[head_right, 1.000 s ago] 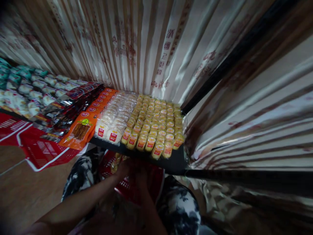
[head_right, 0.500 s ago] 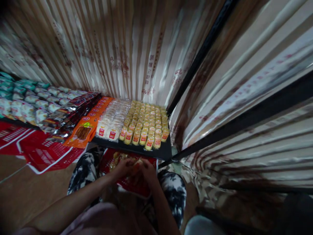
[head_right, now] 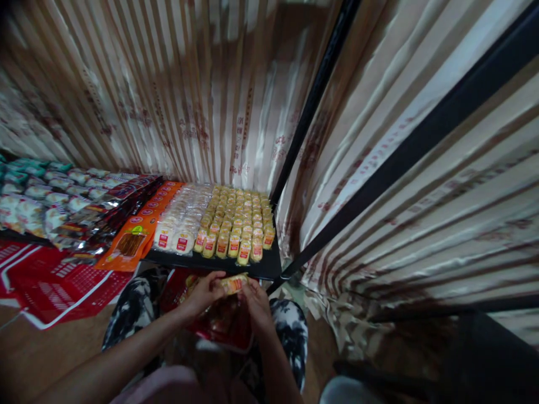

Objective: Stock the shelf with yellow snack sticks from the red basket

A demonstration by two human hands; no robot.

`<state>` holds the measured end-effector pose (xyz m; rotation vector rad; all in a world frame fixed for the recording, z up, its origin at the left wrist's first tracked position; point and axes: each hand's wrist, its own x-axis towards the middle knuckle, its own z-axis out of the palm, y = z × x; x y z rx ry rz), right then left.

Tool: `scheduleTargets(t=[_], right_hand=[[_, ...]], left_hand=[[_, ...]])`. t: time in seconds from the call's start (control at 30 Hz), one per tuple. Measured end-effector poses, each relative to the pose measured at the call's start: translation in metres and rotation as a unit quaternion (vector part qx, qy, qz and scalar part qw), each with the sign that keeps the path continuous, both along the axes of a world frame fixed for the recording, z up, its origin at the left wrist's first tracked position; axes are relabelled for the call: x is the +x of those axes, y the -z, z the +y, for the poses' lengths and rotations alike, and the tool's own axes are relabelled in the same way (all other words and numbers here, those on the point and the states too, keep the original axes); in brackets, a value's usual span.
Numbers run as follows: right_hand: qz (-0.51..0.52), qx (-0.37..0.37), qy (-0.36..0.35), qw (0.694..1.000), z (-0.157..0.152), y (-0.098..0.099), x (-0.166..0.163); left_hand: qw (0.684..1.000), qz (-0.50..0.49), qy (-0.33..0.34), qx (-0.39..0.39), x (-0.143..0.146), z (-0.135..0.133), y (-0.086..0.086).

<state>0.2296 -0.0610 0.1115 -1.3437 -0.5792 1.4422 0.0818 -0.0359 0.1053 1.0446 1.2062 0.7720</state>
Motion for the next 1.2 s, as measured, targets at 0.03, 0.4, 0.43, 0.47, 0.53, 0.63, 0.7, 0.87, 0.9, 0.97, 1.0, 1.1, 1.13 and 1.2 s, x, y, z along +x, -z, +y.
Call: scheduleTargets(t=[0.03, 0.4, 0.43, 0.47, 0.53, 0.63, 0.7, 0.87, 0.9, 0.97, 1.0, 1.1, 1.13, 1.2], right_hand=[[0.012, -0.005, 0.018, 1.000, -0.001, 0.001, -0.001], [-0.087, 0.047, 0.037, 0.994, 0.004, 0.009, 0.015], [-0.134, 0.060, 0.052, 0.988, 0.005, 0.009, 0.018], [-0.193, 0.074, 0.074, 0.976, 0.007, 0.009, 0.020], [-0.333, 0.116, 0.117, 0.928, 0.010, 0.007, 0.023], [-0.498, 0.204, 0.123, 0.834, 0.016, 0.003, 0.025], [-0.546, 0.236, 0.117, 0.795, 0.021, 0.004, 0.027], [-0.571, 0.225, 0.115, 0.781, 0.034, 0.019, 0.035], [-0.572, 0.219, 0.115, 0.782, 0.037, 0.022, 0.037], [-0.574, 0.211, 0.117, 0.782, 0.042, 0.030, 0.040], [-0.574, 0.210, 0.117, 0.783, 0.044, 0.033, 0.042], [-0.573, 0.212, 0.118, 0.783, 0.053, 0.043, 0.046], [-0.572, 0.211, 0.119, 0.783, 0.055, 0.046, 0.047], [-0.570, 0.209, 0.125, 0.785, 0.059, 0.049, 0.048]], left_hand=[[1.000, 0.009, -0.010, 0.013, 0.003, 0.000, -0.002], [0.950, 0.234, 0.062, 0.199, 0.033, 0.039, -0.044], [0.941, 0.249, 0.086, 0.212, 0.037, 0.044, -0.052], [0.933, 0.260, 0.108, 0.224, 0.042, 0.049, -0.059], [0.916, 0.279, 0.144, 0.250, 0.052, 0.060, -0.070], [0.886, 0.296, 0.171, 0.314, 0.072, 0.078, -0.081], [0.863, 0.312, 0.191, 0.347, 0.087, 0.089, -0.084], [0.820, 0.366, 0.242, 0.367, 0.119, 0.105, -0.086], [0.814, 0.375, 0.249, 0.368, 0.125, 0.108, -0.086], [0.804, 0.393, 0.259, 0.363, 0.133, 0.112, -0.085], [0.800, 0.402, 0.265, 0.359, 0.137, 0.114, -0.085], [0.789, 0.418, 0.283, 0.351, 0.144, 0.119, -0.085], [0.786, 0.419, 0.286, 0.353, 0.146, 0.121, -0.084], [0.783, 0.421, 0.283, 0.360, 0.148, 0.124, -0.083]])
